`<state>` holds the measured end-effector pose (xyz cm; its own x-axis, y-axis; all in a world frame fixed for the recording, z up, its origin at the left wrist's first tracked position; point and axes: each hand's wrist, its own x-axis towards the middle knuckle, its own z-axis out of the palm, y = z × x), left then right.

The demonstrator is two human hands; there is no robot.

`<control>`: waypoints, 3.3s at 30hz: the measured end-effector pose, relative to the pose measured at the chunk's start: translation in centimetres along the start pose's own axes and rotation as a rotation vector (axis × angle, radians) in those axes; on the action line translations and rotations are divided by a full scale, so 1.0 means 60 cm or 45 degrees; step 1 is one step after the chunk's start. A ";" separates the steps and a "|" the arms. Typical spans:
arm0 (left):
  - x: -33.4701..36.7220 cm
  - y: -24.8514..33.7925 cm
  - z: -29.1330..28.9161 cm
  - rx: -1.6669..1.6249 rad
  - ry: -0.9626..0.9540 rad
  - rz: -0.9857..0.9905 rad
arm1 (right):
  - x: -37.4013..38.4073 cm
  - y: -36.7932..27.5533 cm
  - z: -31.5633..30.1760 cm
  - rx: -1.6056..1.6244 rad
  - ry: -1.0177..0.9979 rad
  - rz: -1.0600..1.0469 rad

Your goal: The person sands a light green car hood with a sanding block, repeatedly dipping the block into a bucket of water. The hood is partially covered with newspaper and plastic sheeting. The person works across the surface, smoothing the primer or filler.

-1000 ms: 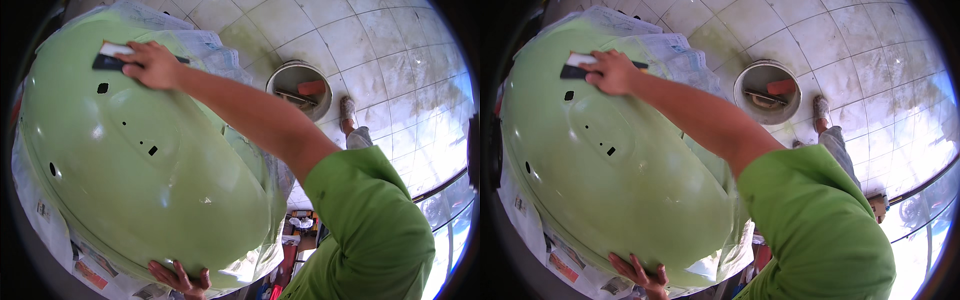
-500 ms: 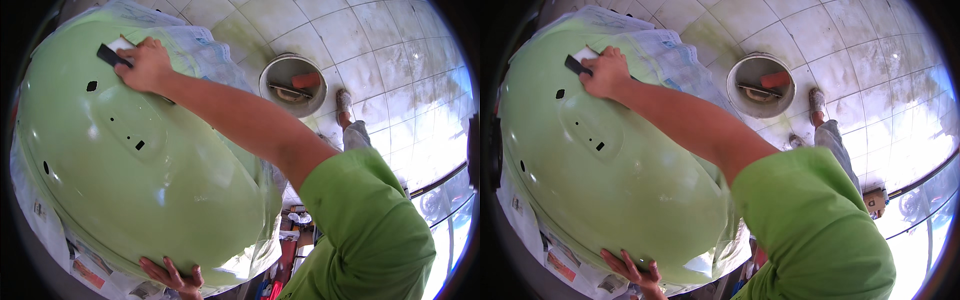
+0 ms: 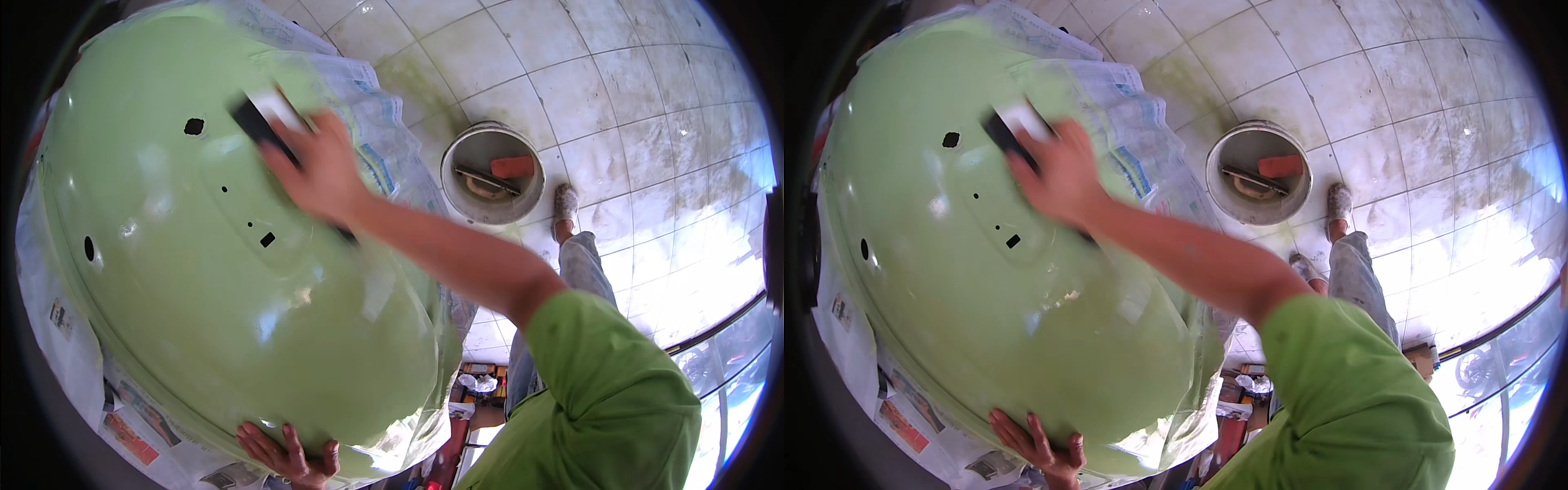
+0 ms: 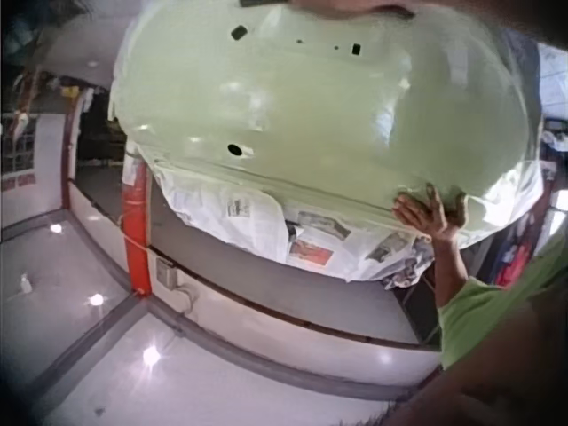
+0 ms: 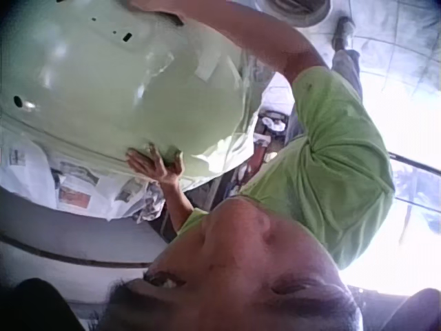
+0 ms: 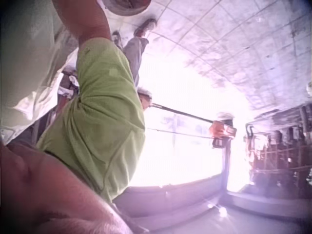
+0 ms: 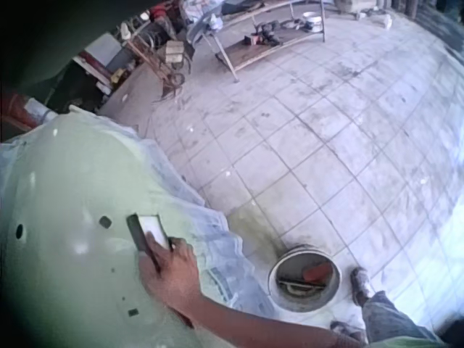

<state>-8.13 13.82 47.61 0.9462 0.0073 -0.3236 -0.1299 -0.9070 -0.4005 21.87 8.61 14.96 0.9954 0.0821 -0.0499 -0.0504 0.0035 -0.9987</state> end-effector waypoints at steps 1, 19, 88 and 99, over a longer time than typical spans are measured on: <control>0.007 -0.002 0.000 -0.004 0.013 0.020 | 0.123 -0.013 0.022 0.011 -0.053 0.012; -0.003 -0.005 0.004 -0.053 0.004 0.017 | 0.194 -0.008 0.065 0.064 0.001 -0.132; 0.686 0.916 1.032 -3.083 -0.454 -1.748 | -0.687 0.556 -1.383 -0.275 0.529 1.281; 0.540 0.539 0.450 -4.416 0.421 1.105 | -0.686 0.608 -1.160 0.532 0.578 1.763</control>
<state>10.34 -3.91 0.98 0.9812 0.0848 0.1735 -0.0825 0.9964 -0.0207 -15.23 -64.01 -19.92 0.0809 -0.0474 -0.9956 -0.8809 0.4640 -0.0937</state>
